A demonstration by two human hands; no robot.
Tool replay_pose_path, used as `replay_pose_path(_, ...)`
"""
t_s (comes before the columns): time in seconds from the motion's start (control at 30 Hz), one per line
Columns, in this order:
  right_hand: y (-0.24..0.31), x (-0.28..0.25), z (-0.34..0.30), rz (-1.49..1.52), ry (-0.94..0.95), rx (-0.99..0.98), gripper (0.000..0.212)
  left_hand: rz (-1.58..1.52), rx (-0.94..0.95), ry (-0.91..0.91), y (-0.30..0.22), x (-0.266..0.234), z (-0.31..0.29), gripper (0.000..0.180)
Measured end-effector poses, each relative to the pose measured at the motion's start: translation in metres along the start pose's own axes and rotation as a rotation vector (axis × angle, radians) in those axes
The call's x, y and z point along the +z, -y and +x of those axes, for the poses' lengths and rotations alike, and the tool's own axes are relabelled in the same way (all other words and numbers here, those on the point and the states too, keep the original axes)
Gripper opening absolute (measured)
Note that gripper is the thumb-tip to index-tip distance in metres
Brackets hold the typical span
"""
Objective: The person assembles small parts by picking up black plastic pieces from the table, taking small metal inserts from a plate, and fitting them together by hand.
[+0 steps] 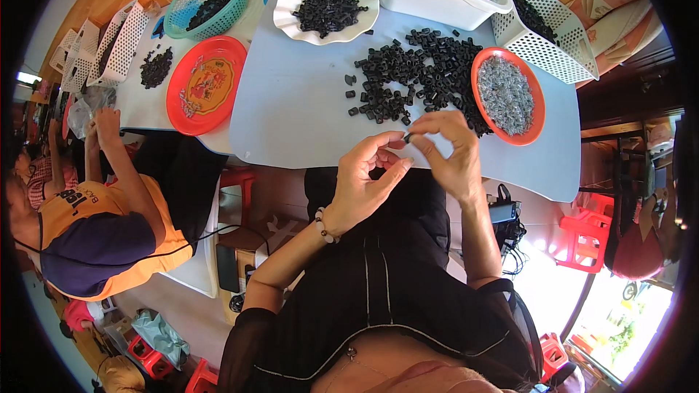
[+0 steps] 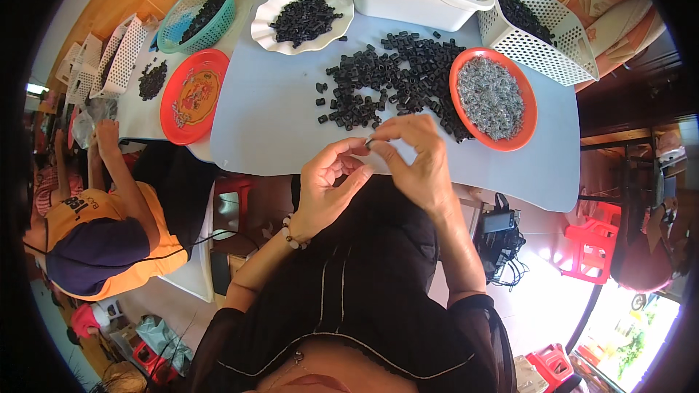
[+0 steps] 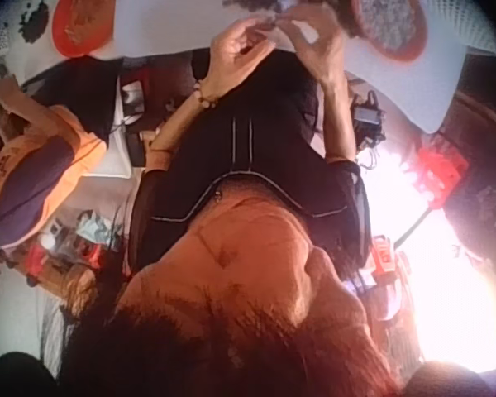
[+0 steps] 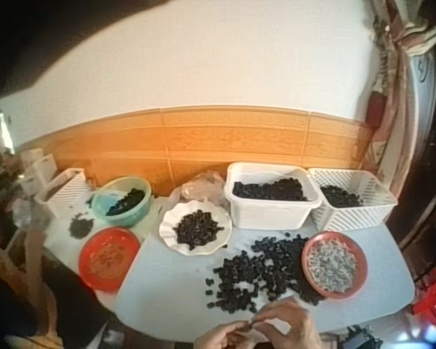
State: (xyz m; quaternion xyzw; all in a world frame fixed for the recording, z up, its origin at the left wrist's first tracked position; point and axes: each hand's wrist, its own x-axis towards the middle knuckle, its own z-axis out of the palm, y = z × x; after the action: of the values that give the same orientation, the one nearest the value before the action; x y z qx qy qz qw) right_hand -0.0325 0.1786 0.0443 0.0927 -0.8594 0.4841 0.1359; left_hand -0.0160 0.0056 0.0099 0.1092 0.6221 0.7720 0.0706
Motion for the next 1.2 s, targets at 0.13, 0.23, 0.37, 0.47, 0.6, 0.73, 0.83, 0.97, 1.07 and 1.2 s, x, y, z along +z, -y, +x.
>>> replay_pose_path(0.13, 0.003, 0.008, -0.013, 0.087, 0.081, 0.075, 0.011, 0.018, 0.059, -0.042, 0.003, -0.004, -0.004, 0.028)
replay_pose_path(0.23, 0.003, 0.013, -0.019, 0.116, 0.095, 0.092, 0.009, 0.054, 0.026, -0.008, 0.002, -0.008, -0.005, 0.025)
replay_pose_path(0.37, 0.003, 0.013, -0.024, 0.126, 0.106, 0.089, 0.009, 0.088, 0.082, -0.034, 0.008, -0.009, -0.006, 0.019)
replay_pose_path(0.47, 0.003, 0.010, -0.023, 0.089, 0.132, 0.074, 0.010, 0.056, 0.055, -0.030, 0.012, -0.008, -0.007, 0.018)
replay_pose_path(0.6, -0.012, -0.011, -0.013, -0.107, 0.018, 0.028, 0.014, 0.022, 0.039, -0.075, 0.015, -0.010, -0.010, 0.016)
replay_pose_path(0.73, -0.053, -0.073, 0.008, -0.581, -0.308, -0.046, 0.018, 0.133, 0.088, -0.068, 0.017, -0.013, -0.011, 0.016)
replay_pose_path(0.83, -0.082, -0.104, 0.017, -0.771, -0.357, 0.062, 0.020, 0.113, 0.070, -0.044, 0.015, -0.011, -0.012, 0.016)
replay_pose_path(0.97, -0.105, -0.116, 0.026, -0.834, -0.303, 0.232, 0.021, 0.041, 0.008, -0.008, 0.014, -0.005, -0.010, 0.017)
replay_pose_path(1.07, -0.111, -0.117, 0.035, -0.812, -0.244, 0.231, 0.017, 0.009, -0.006, 0.015, 0.010, -0.006, -0.011, 0.019)
replay_pose_path(1.2, -0.111, -0.122, 0.039, -0.710, -0.221, 0.324, 0.012, -0.015, -0.019, 0.023, 0.009, -0.002, -0.008, 0.022)
